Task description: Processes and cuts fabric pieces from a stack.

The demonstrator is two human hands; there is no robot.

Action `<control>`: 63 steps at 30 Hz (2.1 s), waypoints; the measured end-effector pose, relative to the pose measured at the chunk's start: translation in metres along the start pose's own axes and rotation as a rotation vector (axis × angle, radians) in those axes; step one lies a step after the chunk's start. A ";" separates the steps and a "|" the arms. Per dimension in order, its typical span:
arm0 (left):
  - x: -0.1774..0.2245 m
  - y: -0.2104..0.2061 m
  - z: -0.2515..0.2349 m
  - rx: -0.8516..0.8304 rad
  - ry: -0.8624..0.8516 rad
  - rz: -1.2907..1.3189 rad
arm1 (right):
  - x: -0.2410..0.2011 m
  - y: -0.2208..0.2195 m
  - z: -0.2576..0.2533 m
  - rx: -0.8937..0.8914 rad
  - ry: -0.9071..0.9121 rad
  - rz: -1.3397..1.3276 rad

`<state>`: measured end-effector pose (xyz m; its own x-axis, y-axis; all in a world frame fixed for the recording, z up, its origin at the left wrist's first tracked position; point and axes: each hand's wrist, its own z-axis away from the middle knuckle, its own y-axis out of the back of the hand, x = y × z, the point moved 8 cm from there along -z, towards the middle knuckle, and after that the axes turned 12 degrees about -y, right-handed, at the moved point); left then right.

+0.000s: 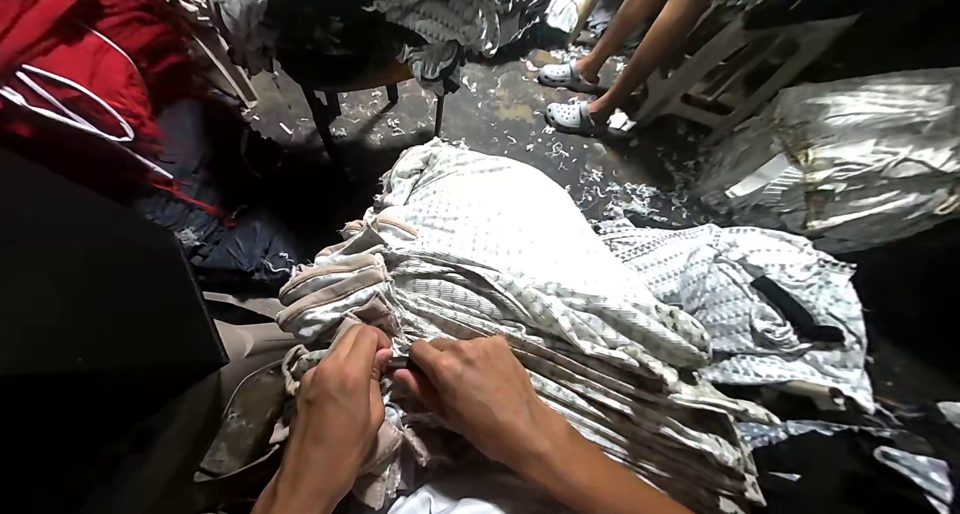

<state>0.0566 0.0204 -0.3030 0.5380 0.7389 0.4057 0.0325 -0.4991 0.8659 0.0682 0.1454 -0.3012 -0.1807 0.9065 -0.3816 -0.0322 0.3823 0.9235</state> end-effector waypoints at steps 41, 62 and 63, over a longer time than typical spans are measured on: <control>-0.027 0.000 -0.031 -0.032 0.007 0.021 | 0.000 0.000 -0.038 0.038 -0.051 0.052; -0.032 0.014 -0.031 -0.153 0.071 0.215 | 0.013 0.000 -0.032 -0.212 -0.190 -0.029; -0.046 0.028 -0.035 -0.102 0.110 0.321 | 0.017 0.000 -0.029 -0.210 -0.200 -0.076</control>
<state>0.0037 -0.0117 -0.2872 0.4127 0.5987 0.6865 -0.2109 -0.6703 0.7115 0.0364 0.1558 -0.3064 0.0267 0.9018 -0.4314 -0.2444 0.4243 0.8719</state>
